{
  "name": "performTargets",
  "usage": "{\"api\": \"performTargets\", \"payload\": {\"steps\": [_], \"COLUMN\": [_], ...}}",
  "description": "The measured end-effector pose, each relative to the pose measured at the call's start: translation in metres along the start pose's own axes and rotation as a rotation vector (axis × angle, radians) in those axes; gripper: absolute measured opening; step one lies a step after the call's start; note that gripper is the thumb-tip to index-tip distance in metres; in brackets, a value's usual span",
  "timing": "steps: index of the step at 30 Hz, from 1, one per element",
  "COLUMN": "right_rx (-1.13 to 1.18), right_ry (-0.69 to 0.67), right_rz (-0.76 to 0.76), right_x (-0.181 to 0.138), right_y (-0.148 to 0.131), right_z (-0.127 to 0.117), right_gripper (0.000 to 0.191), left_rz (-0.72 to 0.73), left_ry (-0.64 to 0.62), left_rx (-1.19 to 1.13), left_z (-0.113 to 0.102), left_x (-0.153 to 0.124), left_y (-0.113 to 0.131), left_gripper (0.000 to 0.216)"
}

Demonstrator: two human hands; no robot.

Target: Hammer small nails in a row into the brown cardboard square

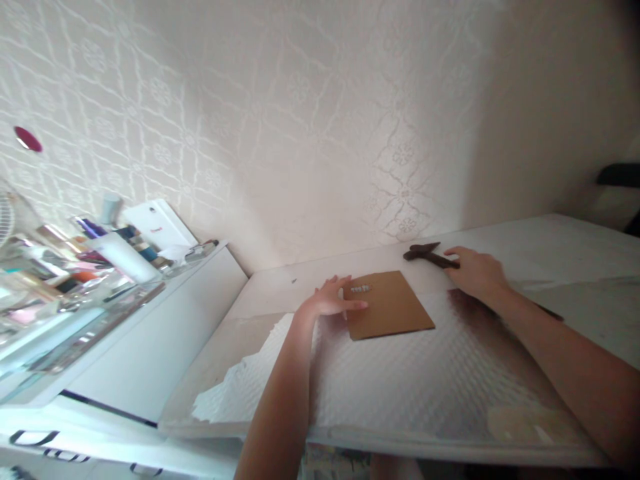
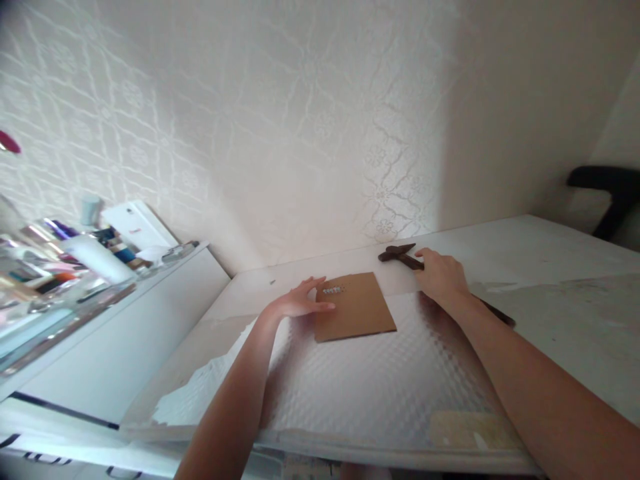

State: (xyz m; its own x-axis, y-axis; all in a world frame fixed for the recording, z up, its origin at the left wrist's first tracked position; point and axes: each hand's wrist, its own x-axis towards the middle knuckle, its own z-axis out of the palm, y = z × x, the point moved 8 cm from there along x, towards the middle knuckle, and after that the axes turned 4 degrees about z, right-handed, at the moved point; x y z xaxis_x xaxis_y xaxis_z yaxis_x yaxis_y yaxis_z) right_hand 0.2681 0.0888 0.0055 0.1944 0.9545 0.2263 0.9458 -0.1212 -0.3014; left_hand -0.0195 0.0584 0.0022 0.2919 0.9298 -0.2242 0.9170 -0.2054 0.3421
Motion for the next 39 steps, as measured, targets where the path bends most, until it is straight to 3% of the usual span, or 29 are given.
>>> {"api": "performTargets", "payload": {"steps": [4,8,12,16,21,26,35,39], "right_rx": [-0.015,0.010,0.201,0.311,0.303,0.298,0.277,0.247], "right_ry": [0.007,0.071,0.110,0.008,-0.131,-0.170,-0.163,-0.179], "right_rz": [-0.081,-0.171,-0.466,-0.695,-0.715,-0.711,-0.712,-0.716], "right_x": [0.000,0.000,-0.013,-0.041,-0.059,-0.057,-0.055,-0.054], "right_y": [-0.002,-0.011,-0.046,-0.082,-0.097,-0.096,-0.092,-0.092], "right_z": [0.003,-0.002,0.000,0.014,0.025,0.026,0.033,0.034], "right_gripper": [0.044,0.045,0.048,0.053,0.058,0.052,0.052,0.055], "left_rz": [-0.023,-0.151,-0.362,-0.536,-0.625,-0.634,-0.583,-0.594], "left_ry": [0.155,0.387,0.563,0.673,0.606,0.512,0.593,0.632], "left_rx": [-0.074,-0.037,0.066,0.140,0.163,0.151,0.218,0.245], "left_z": [-0.012,-0.029,-0.040,-0.040,-0.030,-0.026,-0.032,-0.036], "left_x": [0.003,0.004,-0.003,-0.013,-0.011,-0.007,-0.009,-0.013], "left_y": [-0.007,-0.026,-0.054,-0.077,-0.092,-0.092,-0.086,-0.089], "left_gripper": [0.081,0.053,0.043,0.047,0.061,0.061,0.041,0.041]}}
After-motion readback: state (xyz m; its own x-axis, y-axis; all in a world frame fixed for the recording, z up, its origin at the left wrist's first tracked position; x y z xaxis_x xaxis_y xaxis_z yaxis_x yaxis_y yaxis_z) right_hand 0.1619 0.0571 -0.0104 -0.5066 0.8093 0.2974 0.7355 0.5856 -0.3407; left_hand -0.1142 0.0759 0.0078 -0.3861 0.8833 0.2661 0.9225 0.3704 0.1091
